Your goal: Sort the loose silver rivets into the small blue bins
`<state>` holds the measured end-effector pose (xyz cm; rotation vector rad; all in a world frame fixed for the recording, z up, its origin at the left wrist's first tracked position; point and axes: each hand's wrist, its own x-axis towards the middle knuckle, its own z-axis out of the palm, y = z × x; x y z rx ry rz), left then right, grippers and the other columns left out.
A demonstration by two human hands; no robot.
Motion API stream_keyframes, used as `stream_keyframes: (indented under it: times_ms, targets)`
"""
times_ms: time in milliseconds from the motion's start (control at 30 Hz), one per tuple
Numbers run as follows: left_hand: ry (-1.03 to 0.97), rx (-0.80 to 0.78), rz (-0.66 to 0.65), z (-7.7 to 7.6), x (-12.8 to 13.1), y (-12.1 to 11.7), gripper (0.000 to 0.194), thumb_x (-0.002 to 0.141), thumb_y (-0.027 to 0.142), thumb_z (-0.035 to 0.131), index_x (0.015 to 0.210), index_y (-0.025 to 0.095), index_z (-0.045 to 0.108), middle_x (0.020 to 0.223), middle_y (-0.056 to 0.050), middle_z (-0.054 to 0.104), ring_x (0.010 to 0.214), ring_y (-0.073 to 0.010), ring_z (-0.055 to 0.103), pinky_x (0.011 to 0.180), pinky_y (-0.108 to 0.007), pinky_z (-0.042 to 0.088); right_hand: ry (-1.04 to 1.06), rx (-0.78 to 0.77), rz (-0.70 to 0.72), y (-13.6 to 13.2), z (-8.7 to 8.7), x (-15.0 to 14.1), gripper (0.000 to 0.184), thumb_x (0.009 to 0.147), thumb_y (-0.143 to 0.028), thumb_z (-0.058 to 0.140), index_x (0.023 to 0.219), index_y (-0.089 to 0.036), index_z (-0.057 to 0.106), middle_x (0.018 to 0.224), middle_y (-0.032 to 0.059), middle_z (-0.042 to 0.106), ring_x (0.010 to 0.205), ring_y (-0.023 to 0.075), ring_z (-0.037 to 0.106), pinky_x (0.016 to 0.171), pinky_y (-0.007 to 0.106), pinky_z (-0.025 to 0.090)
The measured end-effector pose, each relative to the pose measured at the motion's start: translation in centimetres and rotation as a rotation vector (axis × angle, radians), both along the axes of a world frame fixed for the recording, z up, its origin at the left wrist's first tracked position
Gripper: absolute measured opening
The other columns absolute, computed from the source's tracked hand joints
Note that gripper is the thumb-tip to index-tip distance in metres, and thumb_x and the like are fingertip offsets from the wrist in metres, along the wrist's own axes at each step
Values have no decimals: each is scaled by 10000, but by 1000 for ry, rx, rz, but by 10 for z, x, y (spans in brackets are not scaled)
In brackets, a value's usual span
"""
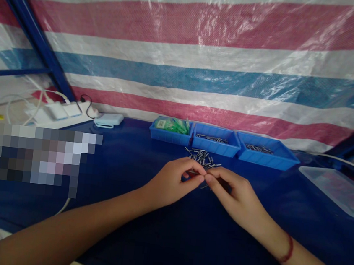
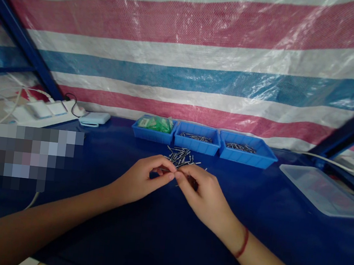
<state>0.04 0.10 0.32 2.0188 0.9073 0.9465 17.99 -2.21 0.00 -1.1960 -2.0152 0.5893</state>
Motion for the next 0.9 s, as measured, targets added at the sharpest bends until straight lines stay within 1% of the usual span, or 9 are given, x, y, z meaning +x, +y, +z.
stream_keyframes:
  times_ms: [133, 233, 300, 367, 500, 600, 700, 800, 900]
  targets:
    - [-181, -278, 54, -4, 5, 0, 176, 807, 239, 584, 959, 150, 597, 887, -33, 655, 794, -138, 626, 726, -258, 483, -4, 5, -4, -1, 1, -1, 216, 903, -314, 449, 763, -201, 569, 760, 21, 643, 690, 150, 585, 648, 275, 451]
    - [-239, -366, 80, -4, 6, 1, 167, 804, 262, 591, 923, 144, 595, 811, -22, 657, 770, -141, 631, 727, -268, 486, -21, 17, 1, -2, 2, -3, 191, 899, -288, 458, 779, -205, 580, 754, 17, 645, 686, 148, 588, 645, 278, 452]
    - [-250, -367, 66, -5, 6, 2, 139, 808, 269, 586, 872, 146, 598, 769, -10, 652, 750, -137, 627, 719, -265, 485, -45, 40, 7, -1, 2, -4, 171, 892, -269, 469, 793, -207, 594, 753, 14, 647, 692, 150, 592, 652, 284, 452]
    - [-260, -347, 43, -6, 6, 2, 119, 805, 263, 588, 837, 149, 599, 772, -6, 651, 747, -131, 621, 719, -259, 480, -62, 73, 3, -1, 1, -5, 156, 886, -258, 478, 798, -209, 598, 776, 16, 652, 717, 155, 598, 679, 296, 453]
    - [-270, -317, 12, -10, 4, 2, 120, 801, 271, 597, 829, 154, 609, 789, -4, 648, 739, -125, 608, 703, -246, 470, -67, 107, 1, -3, -1, -6, 157, 897, -253, 469, 820, -216, 601, 837, 23, 655, 793, 165, 597, 738, 317, 448]
    - [-271, -304, 21, -9, 4, 2, 135, 817, 283, 584, 859, 157, 608, 744, 6, 635, 704, -116, 599, 681, -239, 469, -82, 110, 24, -4, -2, -5, 170, 909, -246, 454, 871, -225, 619, 850, 25, 651, 821, 170, 588, 753, 325, 441]
    - [-268, -299, 50, -6, 4, 1, 139, 828, 291, 566, 838, 156, 596, 695, 11, 622, 676, -119, 598, 673, -246, 475, -83, 110, 38, -4, -3, -5, 176, 914, -238, 450, 894, -227, 625, 847, 29, 652, 817, 172, 585, 746, 324, 441]
    - [-247, -295, 66, -5, 4, 0, 140, 824, 293, 565, 808, 156, 591, 682, 10, 617, 668, -125, 600, 670, -256, 478, -82, 113, 50, -4, -3, -6, 170, 911, -230, 453, 859, -225, 614, 822, 23, 646, 790, 166, 578, 734, 319, 440]
    - [-234, -280, 58, -7, 3, 0, 149, 823, 306, 571, 838, 160, 598, 699, 11, 618, 674, -123, 597, 670, -253, 475, -92, 135, 59, -4, -1, -7, 167, 910, -219, 446, 832, -224, 594, 818, 19, 640, 790, 164, 568, 738, 321, 437]
